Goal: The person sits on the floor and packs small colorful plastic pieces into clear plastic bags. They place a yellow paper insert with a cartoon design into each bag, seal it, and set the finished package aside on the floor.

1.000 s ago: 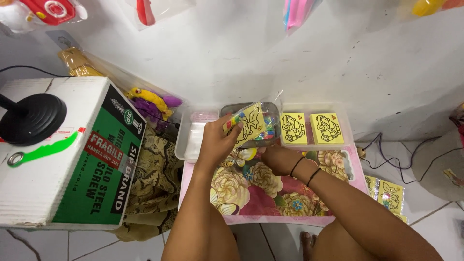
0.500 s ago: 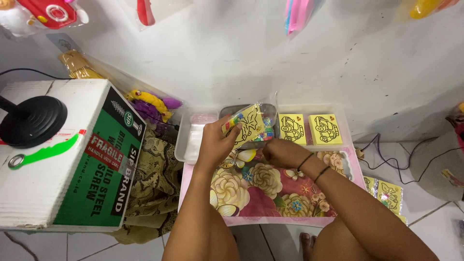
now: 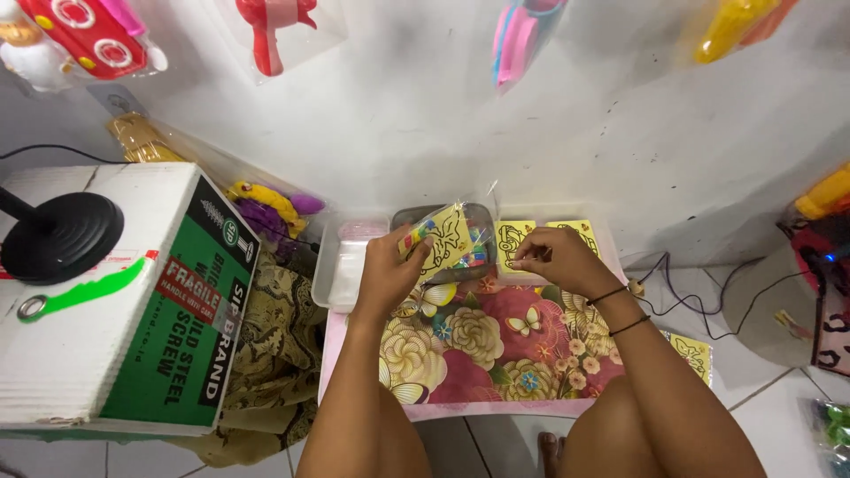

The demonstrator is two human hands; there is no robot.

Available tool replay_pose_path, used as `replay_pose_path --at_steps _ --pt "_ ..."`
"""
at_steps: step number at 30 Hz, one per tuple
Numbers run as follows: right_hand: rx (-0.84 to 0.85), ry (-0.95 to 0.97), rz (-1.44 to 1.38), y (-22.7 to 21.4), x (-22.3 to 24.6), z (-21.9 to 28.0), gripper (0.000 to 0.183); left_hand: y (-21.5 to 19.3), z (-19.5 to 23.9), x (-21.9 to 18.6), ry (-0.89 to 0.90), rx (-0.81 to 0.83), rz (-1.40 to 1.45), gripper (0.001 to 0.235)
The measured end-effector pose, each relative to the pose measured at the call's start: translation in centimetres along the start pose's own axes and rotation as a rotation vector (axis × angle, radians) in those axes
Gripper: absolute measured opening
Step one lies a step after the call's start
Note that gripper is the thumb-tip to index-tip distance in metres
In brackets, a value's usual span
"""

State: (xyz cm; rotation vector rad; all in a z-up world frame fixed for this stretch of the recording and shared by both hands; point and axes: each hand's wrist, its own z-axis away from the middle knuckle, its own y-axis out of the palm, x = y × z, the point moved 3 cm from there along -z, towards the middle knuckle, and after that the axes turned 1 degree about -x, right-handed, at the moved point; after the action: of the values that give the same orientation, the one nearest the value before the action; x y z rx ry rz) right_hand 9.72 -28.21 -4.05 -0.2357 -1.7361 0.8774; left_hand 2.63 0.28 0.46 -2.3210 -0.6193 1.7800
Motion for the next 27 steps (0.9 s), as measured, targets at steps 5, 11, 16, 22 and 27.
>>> replay_pose_path --at_steps 5,11,16,22,27 --pt "-0.133 0.066 -0.094 -1.4 0.1 0.8 0.013 -0.1 0.3 0.1 0.009 -0.009 0.01 0.017" --pt "-0.268 0.094 -0.235 -2.6 0.1 1.3 0.012 -0.1 0.9 -1.4 -0.061 -0.022 0.055 0.021" --pt "-0.34 0.041 -0.364 -2.4 -0.3 0.3 0.008 -0.1 0.7 -0.1 -0.085 -0.046 0.095 0.024" --pt "-0.326 -0.032 -0.436 -3.5 3.1 -0.6 0.013 -0.4 0.4 1.3 -0.191 0.037 0.295 0.018" --pt "-0.303 -0.029 -0.504 -3.1 4.9 -0.3 0.016 -0.4 0.0 2.0 -0.268 0.1 0.409 0.018"
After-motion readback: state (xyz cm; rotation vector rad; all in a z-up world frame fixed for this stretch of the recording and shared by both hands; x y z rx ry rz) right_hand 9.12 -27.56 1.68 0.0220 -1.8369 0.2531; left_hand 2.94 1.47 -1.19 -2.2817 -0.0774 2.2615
